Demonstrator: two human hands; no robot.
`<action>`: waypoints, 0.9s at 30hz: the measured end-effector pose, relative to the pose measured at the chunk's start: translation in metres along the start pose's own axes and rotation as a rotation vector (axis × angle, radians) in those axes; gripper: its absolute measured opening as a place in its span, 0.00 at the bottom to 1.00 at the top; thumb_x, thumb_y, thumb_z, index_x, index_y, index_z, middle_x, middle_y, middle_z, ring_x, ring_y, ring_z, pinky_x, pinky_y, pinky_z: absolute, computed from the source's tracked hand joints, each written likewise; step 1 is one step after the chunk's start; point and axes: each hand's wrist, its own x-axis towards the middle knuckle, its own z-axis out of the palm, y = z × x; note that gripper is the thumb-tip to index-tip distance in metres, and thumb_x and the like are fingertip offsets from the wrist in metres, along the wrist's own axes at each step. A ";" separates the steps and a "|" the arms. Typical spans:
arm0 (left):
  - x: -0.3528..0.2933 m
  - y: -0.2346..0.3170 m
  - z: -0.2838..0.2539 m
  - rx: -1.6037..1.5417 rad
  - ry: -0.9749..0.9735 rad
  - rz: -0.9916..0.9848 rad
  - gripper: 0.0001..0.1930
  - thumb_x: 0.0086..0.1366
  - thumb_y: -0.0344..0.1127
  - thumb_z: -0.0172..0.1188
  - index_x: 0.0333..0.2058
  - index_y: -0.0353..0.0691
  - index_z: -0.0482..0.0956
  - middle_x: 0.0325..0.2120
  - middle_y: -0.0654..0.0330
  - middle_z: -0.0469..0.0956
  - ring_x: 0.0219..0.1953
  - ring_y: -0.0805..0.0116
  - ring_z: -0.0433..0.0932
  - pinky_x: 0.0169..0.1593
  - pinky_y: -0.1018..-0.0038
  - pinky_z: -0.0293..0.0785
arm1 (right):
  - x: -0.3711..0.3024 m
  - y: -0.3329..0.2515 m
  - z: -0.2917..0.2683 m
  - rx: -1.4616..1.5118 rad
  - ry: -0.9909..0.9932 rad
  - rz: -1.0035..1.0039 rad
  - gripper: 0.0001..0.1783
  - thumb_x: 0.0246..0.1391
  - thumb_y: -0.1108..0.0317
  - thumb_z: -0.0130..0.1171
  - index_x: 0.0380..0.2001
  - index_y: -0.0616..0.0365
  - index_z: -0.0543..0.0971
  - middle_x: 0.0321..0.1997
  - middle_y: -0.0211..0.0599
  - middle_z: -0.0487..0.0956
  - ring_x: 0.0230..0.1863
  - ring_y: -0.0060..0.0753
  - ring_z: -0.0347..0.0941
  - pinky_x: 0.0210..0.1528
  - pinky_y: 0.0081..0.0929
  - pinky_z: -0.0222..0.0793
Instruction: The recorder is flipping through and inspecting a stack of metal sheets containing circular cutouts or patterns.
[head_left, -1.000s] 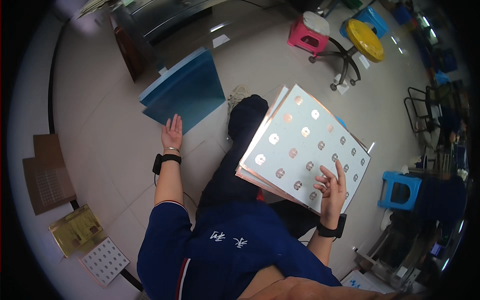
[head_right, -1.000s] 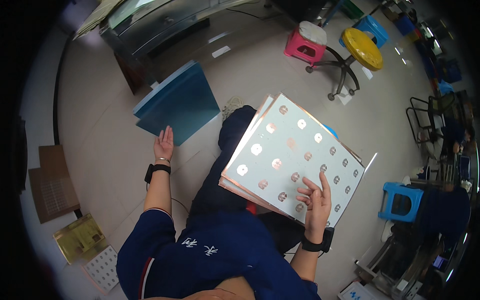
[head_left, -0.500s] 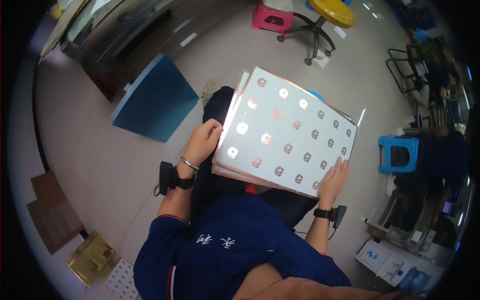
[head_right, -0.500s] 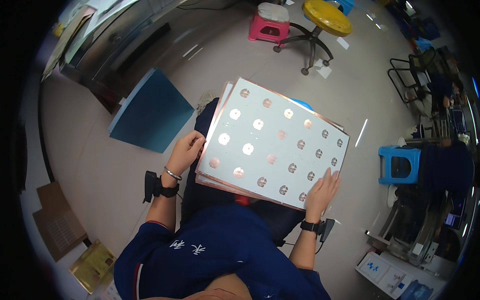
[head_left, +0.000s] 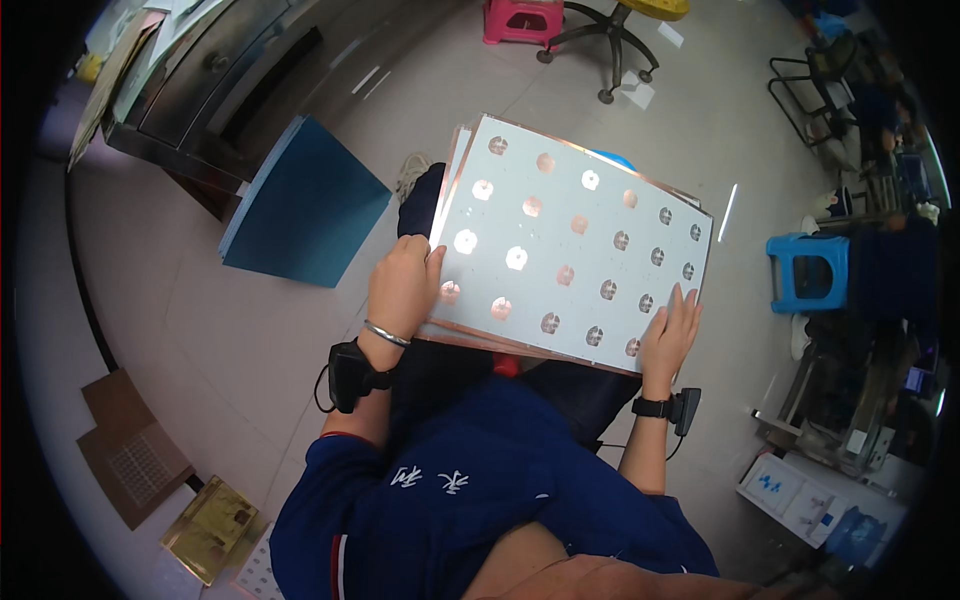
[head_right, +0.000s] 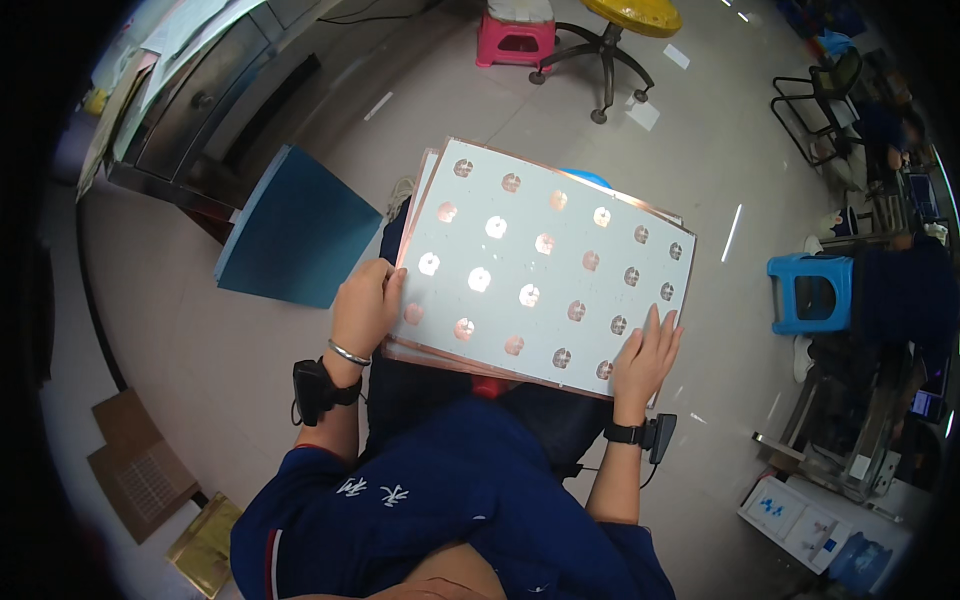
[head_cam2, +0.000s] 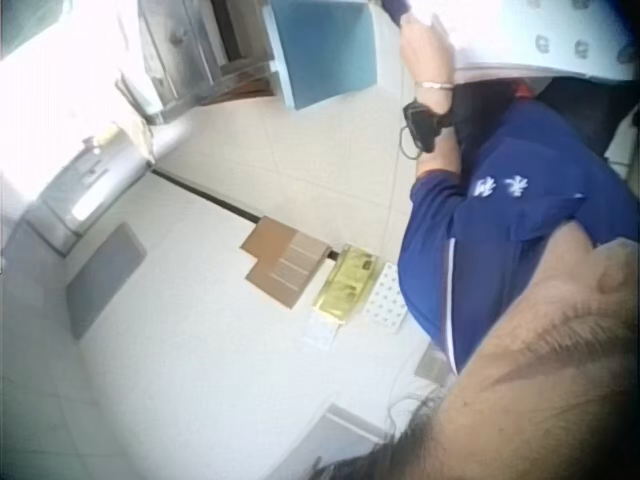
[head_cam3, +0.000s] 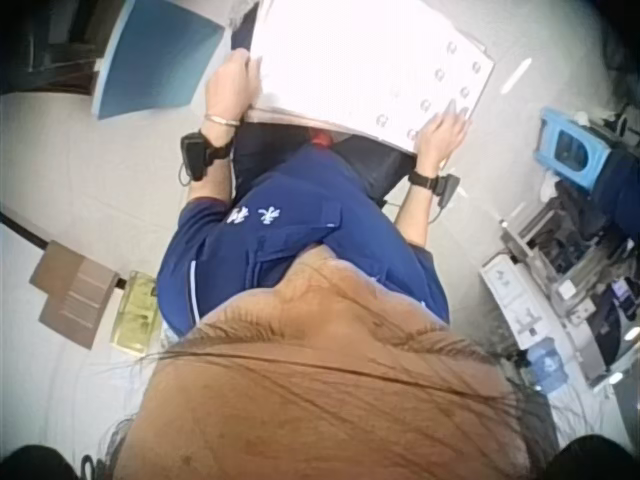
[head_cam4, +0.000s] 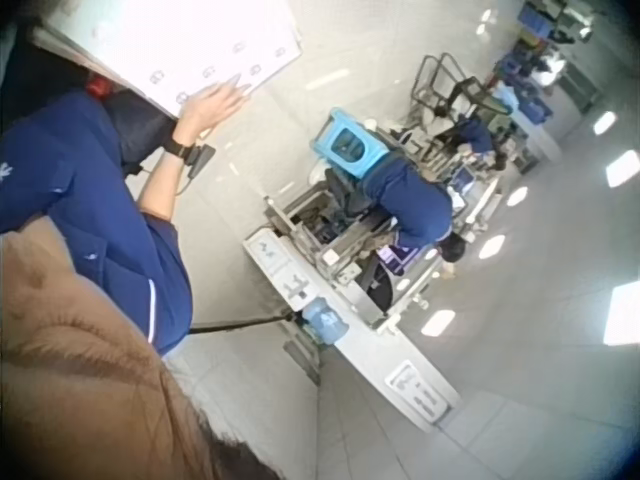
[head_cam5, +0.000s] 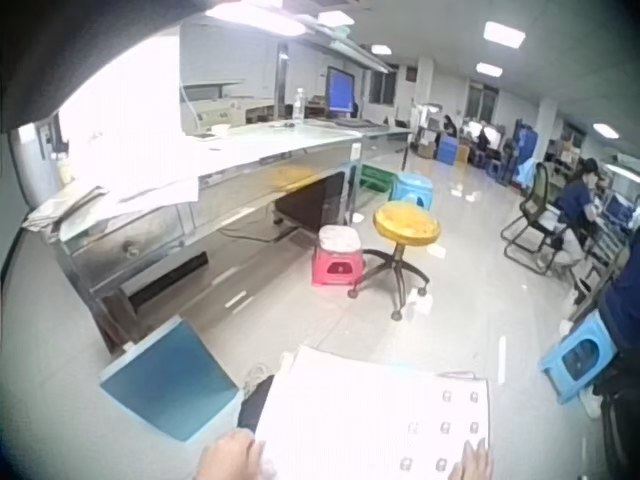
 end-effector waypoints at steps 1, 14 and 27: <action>0.000 0.002 -0.002 0.007 0.013 -0.002 0.12 0.60 0.37 0.54 0.23 0.35 0.69 0.23 0.50 0.72 0.24 0.47 0.73 0.28 0.59 0.69 | 0.000 0.000 0.000 0.005 0.009 -0.004 0.23 0.56 0.67 0.42 0.56 0.54 0.66 0.63 0.52 0.59 0.64 0.59 0.48 0.64 0.46 0.45; 0.003 -0.008 -0.013 -1.148 -0.224 -0.368 0.10 0.64 0.37 0.53 0.26 0.38 0.70 0.21 0.68 0.72 0.22 0.84 0.68 0.25 0.83 0.65 | 0.002 0.004 0.000 0.137 -0.002 0.028 0.22 0.57 0.67 0.43 0.56 0.55 0.67 0.62 0.50 0.60 0.64 0.58 0.49 0.64 0.46 0.44; -0.002 -0.032 0.003 -0.833 -0.224 -0.338 0.09 0.64 0.34 0.51 0.27 0.35 0.73 0.19 0.73 0.68 0.22 0.87 0.63 0.26 0.87 0.59 | 0.002 0.038 -0.014 0.439 0.078 0.226 0.20 0.56 0.71 0.47 0.52 0.63 0.70 0.51 0.48 0.72 0.51 0.40 0.70 0.53 0.32 0.63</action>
